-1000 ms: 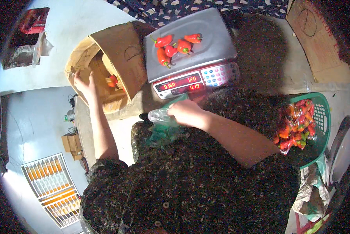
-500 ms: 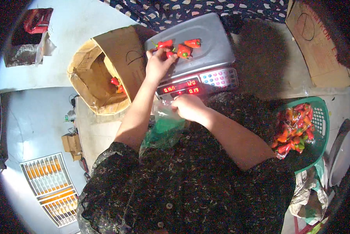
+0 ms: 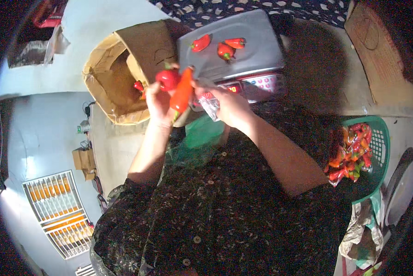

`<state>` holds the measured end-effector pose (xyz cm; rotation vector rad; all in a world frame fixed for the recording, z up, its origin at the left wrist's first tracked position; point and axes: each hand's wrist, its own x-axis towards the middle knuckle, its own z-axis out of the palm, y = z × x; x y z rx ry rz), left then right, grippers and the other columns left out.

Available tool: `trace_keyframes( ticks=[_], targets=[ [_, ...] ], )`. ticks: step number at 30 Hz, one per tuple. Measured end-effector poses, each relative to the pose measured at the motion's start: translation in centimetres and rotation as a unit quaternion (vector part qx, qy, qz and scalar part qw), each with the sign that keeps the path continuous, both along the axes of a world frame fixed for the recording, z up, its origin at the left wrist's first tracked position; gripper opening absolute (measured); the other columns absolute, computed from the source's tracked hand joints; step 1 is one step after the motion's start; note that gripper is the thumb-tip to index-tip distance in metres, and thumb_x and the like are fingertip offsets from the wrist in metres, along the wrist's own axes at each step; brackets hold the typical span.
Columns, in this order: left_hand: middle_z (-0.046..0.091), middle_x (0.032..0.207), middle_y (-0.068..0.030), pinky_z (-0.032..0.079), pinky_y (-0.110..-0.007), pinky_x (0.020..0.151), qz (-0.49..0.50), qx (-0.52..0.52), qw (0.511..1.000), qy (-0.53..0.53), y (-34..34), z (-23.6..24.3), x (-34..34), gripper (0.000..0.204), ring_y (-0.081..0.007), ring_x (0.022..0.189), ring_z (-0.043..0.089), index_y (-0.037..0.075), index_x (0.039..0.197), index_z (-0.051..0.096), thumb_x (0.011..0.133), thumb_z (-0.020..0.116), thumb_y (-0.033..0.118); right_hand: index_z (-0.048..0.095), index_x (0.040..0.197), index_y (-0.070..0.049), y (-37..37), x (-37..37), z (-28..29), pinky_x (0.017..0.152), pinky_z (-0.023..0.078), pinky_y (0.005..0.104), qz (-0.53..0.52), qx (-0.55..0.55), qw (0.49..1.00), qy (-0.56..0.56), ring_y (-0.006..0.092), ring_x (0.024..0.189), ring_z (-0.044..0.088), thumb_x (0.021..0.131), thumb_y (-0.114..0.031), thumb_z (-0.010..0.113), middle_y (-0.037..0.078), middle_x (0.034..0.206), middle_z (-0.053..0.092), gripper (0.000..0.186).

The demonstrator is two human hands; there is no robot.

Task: The person picks up peppers from a box by hand, places them onto a scale, and then puts them into a plastic bag.

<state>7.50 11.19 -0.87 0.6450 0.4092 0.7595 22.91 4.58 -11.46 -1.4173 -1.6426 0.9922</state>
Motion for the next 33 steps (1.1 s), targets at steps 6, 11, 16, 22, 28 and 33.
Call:
trace_keyframes(
  ticks=[6,11,16,22,28,33],
  targets=[
    [0.060,0.108,-0.0154,0.048,-0.037,0.087,-0.114,-0.119,0.968,0.189,-1.7,-3.1,-0.9,0.045,-0.0257,0.099,0.059,0.001,0.118,0.050,0.082,0.056,0.026,0.036,0.136,-0.010,-0.2,-1.4,0.0,0.083,0.048,0.0327,-0.056,-0.021,0.995,0.074,0.0244,0.092,0.060,0.071,0.004,0.055,0.012,0.126,0.050,0.069],
    [0.061,0.100,-0.0095,0.050,-0.035,0.080,-0.119,-0.182,0.946,0.239,-2.2,-7.5,-2.0,0.029,-0.0199,0.089,0.059,0.006,0.106,0.055,0.084,0.056,0.025,0.037,0.133,-0.002,-1.3,-1.8,3.2,0.089,0.048,0.0346,-0.050,0.097,0.992,0.058,0.0297,0.106,0.056,0.070,0.009,0.051,0.013,0.140,0.036,0.066],
    [0.058,0.088,-0.0066,0.046,-0.031,0.063,0.065,-0.044,0.958,0.275,-3.7,-6.5,1.6,0.012,-0.0168,0.079,0.054,0.005,0.093,0.051,0.089,0.049,0.016,0.039,0.132,-0.001,-3.4,-3.0,4.8,0.078,0.051,0.0409,0.053,0.104,0.992,-0.051,0.0354,0.092,0.060,0.071,0.004,0.053,0.013,0.142,0.033,0.063],
    [0.058,0.097,-0.0205,0.044,-0.040,0.079,-0.110,0.525,0.608,0.585,-0.9,-8.4,-1.5,0.031,-0.0300,0.088,0.057,-0.001,0.105,0.053,0.080,0.057,0.018,0.045,0.127,-0.001,-3.6,-3.0,5.9,0.083,0.050,0.0351,0.031,0.162,0.984,0.059,0.0319,0.104,0.057,0.068,0.008,0.051,0.015,0.136,0.041,0.060],
    [0.055,0.119,-0.0194,0.040,-0.035,0.093,-0.338,0.390,0.608,0.603,1.3,6.2,2.4,0.033,-0.0280,0.106,0.056,-0.001,0.110,0.058,0.085,0.051,0.019,0.047,0.129,-0.003,-0.7,0.6,4.5,0.060,0.048,0.0231,-0.031,-0.075,0.960,0.268,0.0093,0.079,0.055,0.075,0.013,0.048,0.007,0.118,0.054,0.056],
    [0.055,0.119,-0.0177,0.036,-0.038,0.097,-0.043,0.609,0.522,0.595,9.7,0.0,5.3,0.053,-0.0299,0.117,0.045,0.008,0.115,0.061,0.077,0.062,0.045,0.048,0.127,-0.003,-0.6,-0.2,4.1,0.060,0.049,0.0256,0.035,-0.100,0.965,0.239,0.0116,0.081,0.058,0.073,0.013,0.047,0.009,0.123,0.054,0.057]
  ],
)
